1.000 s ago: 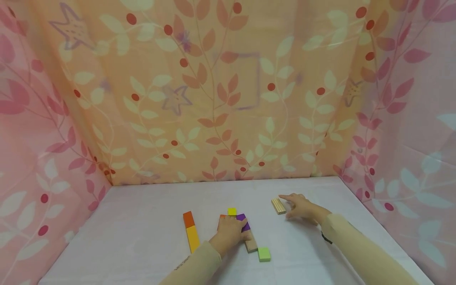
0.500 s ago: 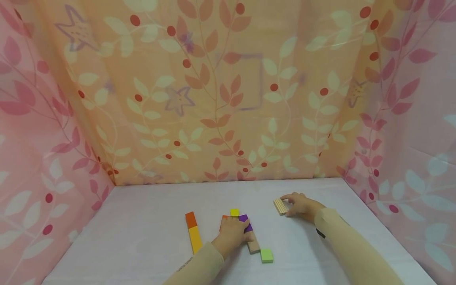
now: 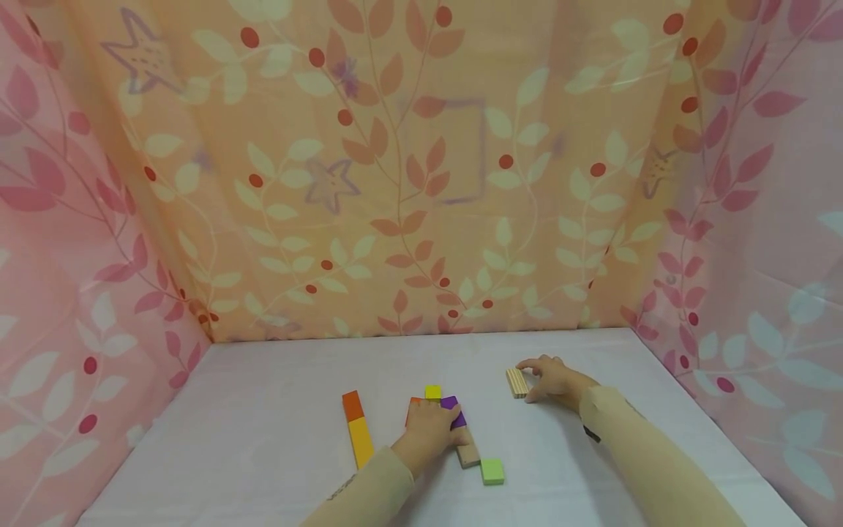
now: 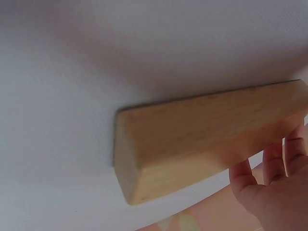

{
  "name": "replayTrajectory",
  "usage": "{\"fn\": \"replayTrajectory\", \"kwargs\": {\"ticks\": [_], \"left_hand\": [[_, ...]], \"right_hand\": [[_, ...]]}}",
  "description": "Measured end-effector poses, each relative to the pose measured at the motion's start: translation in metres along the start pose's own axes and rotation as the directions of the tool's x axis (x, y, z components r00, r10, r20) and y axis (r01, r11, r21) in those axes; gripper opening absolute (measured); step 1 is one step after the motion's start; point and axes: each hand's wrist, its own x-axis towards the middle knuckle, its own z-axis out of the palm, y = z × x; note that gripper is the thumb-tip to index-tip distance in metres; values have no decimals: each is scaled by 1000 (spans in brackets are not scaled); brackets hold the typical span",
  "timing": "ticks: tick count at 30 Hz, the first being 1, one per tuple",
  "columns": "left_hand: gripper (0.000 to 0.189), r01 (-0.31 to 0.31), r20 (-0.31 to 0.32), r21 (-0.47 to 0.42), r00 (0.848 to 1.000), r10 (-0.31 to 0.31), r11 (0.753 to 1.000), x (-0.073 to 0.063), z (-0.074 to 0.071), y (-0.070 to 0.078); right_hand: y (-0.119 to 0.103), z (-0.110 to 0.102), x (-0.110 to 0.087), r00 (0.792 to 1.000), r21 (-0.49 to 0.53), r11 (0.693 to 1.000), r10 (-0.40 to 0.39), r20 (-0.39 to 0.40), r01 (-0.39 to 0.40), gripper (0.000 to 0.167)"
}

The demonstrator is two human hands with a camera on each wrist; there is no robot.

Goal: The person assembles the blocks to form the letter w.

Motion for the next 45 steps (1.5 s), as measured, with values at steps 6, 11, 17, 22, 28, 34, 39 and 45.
{"fn": "replayTrajectory", "kwargs": {"ticks": [6, 11, 17, 22, 28, 34, 39, 45], "left_hand": [[61, 0, 3, 2, 1000, 0, 1000, 0, 1, 0], [61, -7, -11, 10, 1000, 7, 1000, 2, 5, 0], [61, -5, -13, -1, 1000, 5, 1000, 1, 5, 0], [61, -7, -16, -16, 1000, 7, 1000, -2, 3, 0], [60, 13, -28, -6, 1000, -13, 1000, -7, -2, -1], [59, 14, -32, 0, 999, -14, 1000, -8, -3, 0], [59, 10, -36, 16, 999, -9, 1000, -6, -1, 1], [59, 9, -36, 34, 999, -8, 999, -5, -1, 2]], "right_hand": [[-4, -1, -7, 1000, 49, 999, 6, 25, -7, 79], [8, -13, -14, 995, -47, 995, -92, 37, 93, 82], [34, -29, -39, 991, -85, 987, -133, 29, 135, 72], [55, -32, -59, 987, -82, 984, -158, -10, 156, 65], [65, -31, -68, 985, -91, 984, -157, -64, 151, 45], [66, -26, -72, 974, -86, 980, -188, -126, 178, 33], [65, -25, -76, 971, 29, 981, -186, -150, 192, 30], [57, -24, -79, 978, 313, 928, -179, -104, 203, 41]]}}
